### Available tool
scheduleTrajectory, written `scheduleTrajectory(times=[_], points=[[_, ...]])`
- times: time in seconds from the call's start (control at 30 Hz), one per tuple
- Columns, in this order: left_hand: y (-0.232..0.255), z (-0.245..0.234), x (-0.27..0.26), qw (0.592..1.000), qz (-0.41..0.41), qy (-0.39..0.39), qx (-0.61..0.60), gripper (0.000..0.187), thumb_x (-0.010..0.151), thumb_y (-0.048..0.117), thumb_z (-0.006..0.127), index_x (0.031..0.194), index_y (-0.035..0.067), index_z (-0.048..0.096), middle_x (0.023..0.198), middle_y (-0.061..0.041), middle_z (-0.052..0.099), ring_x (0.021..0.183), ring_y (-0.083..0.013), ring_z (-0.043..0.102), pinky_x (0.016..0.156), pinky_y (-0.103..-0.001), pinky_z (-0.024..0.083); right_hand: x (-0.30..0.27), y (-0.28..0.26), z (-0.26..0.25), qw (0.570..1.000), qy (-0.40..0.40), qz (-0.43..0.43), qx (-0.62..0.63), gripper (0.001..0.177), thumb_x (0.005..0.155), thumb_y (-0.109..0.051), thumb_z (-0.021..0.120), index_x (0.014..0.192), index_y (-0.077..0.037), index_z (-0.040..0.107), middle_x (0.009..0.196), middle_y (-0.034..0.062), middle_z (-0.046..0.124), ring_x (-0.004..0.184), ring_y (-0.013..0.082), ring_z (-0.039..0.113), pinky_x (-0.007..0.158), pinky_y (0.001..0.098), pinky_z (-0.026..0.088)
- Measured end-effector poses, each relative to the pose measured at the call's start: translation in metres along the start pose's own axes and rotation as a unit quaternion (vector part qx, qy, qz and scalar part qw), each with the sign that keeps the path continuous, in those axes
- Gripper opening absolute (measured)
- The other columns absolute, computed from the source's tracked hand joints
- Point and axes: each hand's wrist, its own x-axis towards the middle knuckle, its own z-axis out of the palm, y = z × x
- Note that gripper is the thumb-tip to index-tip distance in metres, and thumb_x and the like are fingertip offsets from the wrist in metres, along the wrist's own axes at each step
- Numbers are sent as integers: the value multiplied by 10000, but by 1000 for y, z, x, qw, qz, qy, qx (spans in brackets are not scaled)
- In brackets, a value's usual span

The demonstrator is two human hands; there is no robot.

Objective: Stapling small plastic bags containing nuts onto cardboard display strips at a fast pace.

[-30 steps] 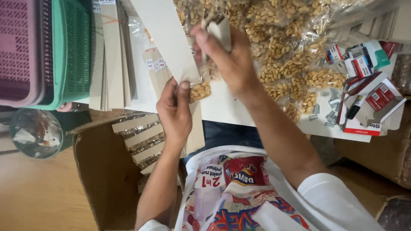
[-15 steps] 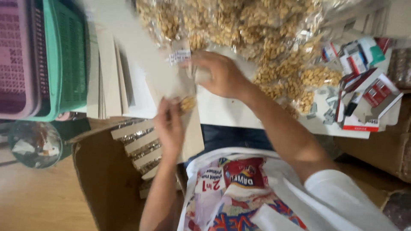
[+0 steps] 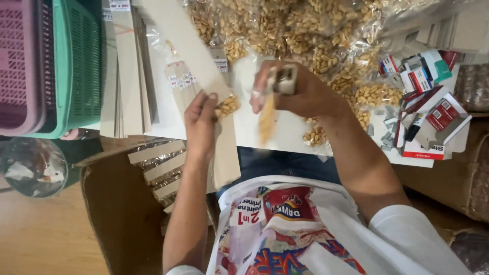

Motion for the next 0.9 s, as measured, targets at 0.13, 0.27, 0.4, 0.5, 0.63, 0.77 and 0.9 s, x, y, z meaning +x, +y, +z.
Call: scheduleTrajectory(times=[0.13, 0.27, 0.4, 0.5, 0.63, 0.77, 0.9], points=[[8, 16, -5, 995, -74, -25, -56, 345, 1042, 337, 561, 1185, 32, 634, 971, -66, 646, 930, -135, 590, 952, -378, 460, 14, 16, 0, 974, 13, -8, -224, 220, 910, -149, 806, 1027, -44, 653, 793, 126, 674, 733, 247, 672, 668, 354, 515], [9, 17, 1, 984, -150, -66, -69, 850, 894, 648, 309, 1384, -3, 553, 1336, -218, 664, 1270, -305, 639, 1072, -385, 526, 14, 31, 8, 932, 50, 30, -357, 219, 906, -39, 725, 1011, -90, 540, 900, 53, 574, 784, 197, 510, 704, 323, 380], [-10, 16, 4, 997, -8, -79, 8, 278, 989, 347, 627, 931, 79, 674, 861, -54, 714, 815, -155, 714, 700, -267, 586, 16, 42, 9, 957, 92, 7, -274, 171, 983, -64, 679, 1106, -57, 561, 1023, 79, 560, 977, 220, 558, 889, 331, 427], [-7, 17, 5, 998, 15, -59, 19, 342, 986, 391, 610, 916, 69, 700, 905, -67, 730, 887, -170, 717, 753, -266, 598, 19, 40, 10, 962, 154, 16, -223, 174, 1003, 1, 654, 1100, -107, 558, 1013, 52, 593, 899, 181, 592, 789, 317, 552], [0, 19, 2, 984, 100, -68, 128, 372, 1054, 397, 500, 807, 123, 551, 793, 6, 586, 788, -111, 573, 673, -257, 470, 40, 38, 26, 953, 270, -8, -134, 171, 1024, -303, 612, 1007, -132, 624, 837, -2, 631, 743, 122, 612, 683, 265, 519], [6, 24, -7, 965, 156, -78, 198, 431, 1080, 415, 457, 731, 169, 394, 696, 67, 343, 690, -73, 325, 629, -274, 260, 62, 28, 52, 944, 328, 7, 11, 467, 937, -615, 554, 1047, -173, 657, 987, 1, 699, 997, 159, 682, 963, 313, 508], [-28, 16, -8, 960, 166, -121, 189, 349, 1084, 303, 514, 1212, 43, 709, 1146, -116, 759, 1038, -210, 730, 866, -308, 604, 57, 37, 53, 929, 363, 53, -49, 523, 897, -658, 471, 610, -248, 318, 521, -106, 197, 459, 70, 180, 499, 285, 171]])
